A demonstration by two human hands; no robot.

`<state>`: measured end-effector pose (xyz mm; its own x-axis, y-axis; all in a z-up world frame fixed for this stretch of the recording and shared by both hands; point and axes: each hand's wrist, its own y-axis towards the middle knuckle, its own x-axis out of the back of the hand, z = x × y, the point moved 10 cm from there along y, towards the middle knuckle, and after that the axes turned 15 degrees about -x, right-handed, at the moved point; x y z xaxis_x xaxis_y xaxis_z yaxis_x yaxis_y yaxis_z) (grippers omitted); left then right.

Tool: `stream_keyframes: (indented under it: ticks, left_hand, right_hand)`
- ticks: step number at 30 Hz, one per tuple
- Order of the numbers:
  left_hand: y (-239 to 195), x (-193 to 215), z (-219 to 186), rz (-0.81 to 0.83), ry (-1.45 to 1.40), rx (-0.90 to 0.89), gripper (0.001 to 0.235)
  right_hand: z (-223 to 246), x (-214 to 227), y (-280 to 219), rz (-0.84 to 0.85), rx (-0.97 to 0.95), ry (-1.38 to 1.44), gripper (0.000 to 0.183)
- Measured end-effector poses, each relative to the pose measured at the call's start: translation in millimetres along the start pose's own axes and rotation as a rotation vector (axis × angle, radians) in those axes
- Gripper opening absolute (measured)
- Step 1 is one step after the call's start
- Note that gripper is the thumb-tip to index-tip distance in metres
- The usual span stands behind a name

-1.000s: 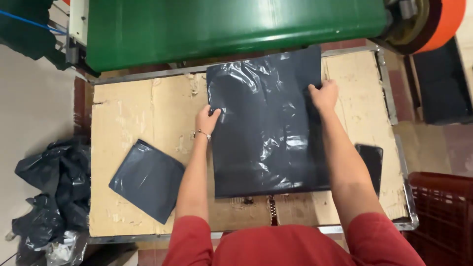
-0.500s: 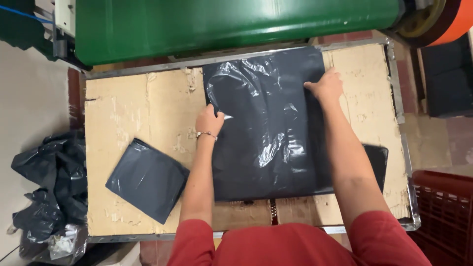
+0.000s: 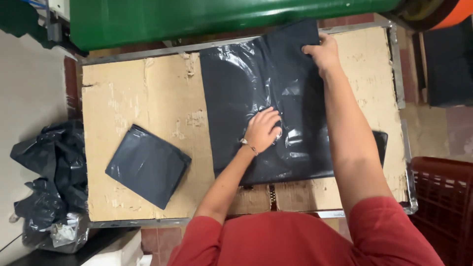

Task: Folding plastic bags coming off a conveyor belt and stacking them in a crate

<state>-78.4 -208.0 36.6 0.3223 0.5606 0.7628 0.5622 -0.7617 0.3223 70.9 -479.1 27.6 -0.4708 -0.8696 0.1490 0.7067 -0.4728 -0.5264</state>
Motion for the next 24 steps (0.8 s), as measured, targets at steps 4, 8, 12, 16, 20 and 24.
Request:
stream_keyframes:
  ticks: [4, 8, 12, 16, 20, 24]
  left_hand:
    - [-29.4, 15.9, 80.7, -0.419, -0.57, 0.005, 0.047]
    - [-83.7, -22.0, 126.4, -0.36, -2.156, 0.586, 0.095]
    - [-140.6, -0.9, 158.5, -0.581, -1.755, 0.861, 0.059]
    - [-197.1, 8.7, 191.4, -0.717, -1.42, 1.003, 0.032]
    - [-231.7, 18.7, 207.7, -0.521, -0.897, 0.733, 0.053]
    - [-249.8, 89.9, 71.1, -0.04, -0.193, 0.689, 0.084]
  right_hand:
    - [27.4, 28.4, -155.1, 0.022, 0.371, -0.285, 0.012]
    - [-22.2, 68.1, -283.6, 0.098, 0.718, -0.403, 0.015]
    - [-126.4, 95.1, -307.8, -0.031, 0.704, -0.656, 0.01]
    - [-161.4, 101.4, -312.4, -0.13, 0.697, -0.717, 0.014]
    - [-180.8, 97.7, -317.4, -0.199, 0.642, -1.11, 0.033]
    - [-200.5, 82.0, -336.3, -0.227, 0.435, -1.673, 0.067]
